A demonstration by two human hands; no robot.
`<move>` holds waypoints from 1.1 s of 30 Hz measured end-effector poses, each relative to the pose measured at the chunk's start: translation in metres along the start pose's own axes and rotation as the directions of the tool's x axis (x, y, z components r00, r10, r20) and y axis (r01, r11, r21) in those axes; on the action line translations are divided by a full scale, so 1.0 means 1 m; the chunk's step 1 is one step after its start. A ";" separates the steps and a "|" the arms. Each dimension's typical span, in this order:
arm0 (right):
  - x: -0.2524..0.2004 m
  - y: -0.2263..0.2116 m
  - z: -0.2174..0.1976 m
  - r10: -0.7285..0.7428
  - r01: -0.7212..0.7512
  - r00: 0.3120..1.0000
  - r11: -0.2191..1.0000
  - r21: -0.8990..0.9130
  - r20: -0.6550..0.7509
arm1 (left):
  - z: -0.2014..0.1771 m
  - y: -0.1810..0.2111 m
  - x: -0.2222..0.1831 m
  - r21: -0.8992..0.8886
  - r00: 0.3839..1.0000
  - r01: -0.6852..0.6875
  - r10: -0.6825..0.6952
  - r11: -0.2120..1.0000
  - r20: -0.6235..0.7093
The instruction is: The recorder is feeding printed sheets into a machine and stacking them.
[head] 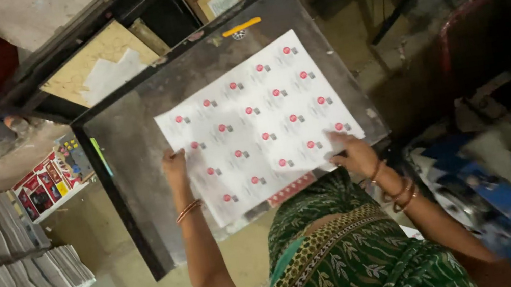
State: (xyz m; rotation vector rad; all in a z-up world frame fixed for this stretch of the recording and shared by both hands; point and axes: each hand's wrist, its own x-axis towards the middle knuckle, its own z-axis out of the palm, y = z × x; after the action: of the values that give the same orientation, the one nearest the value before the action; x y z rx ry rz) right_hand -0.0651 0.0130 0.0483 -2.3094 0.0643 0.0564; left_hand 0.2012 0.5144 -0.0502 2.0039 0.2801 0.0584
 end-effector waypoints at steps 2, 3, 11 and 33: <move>0.005 -0.001 -0.016 0.035 -0.038 0.997 0.999 -0.038 -0.071 | 0.002 0.032 0.019 0.218 0.989 -0.104 0.124 0.971 -0.080; 0.003 -0.001 -0.024 0.066 -0.076 0.989 0.994 -0.073 -0.136 | 0.004 0.047 0.024 0.433 0.957 -0.177 0.258 0.884 -0.134; 0.009 0.032 -0.007 0.396 -0.424 0.905 0.814 -0.396 -0.155 | 0.063 -0.019 0.157 0.622 0.908 -0.407 0.368 0.669 0.198; -0.258 0.125 -0.155 0.464 -0.503 0.295 0.819 0.277 -0.835 | 0.352 0.171 -0.205 0.088 0.454 -0.876 0.753 0.473 0.477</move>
State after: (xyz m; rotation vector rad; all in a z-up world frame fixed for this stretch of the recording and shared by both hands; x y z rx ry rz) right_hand -0.3274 -0.1782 0.0762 -1.9953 1.3388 -0.8774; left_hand 0.0896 0.0872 -0.0334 2.2395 -1.0710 0.2630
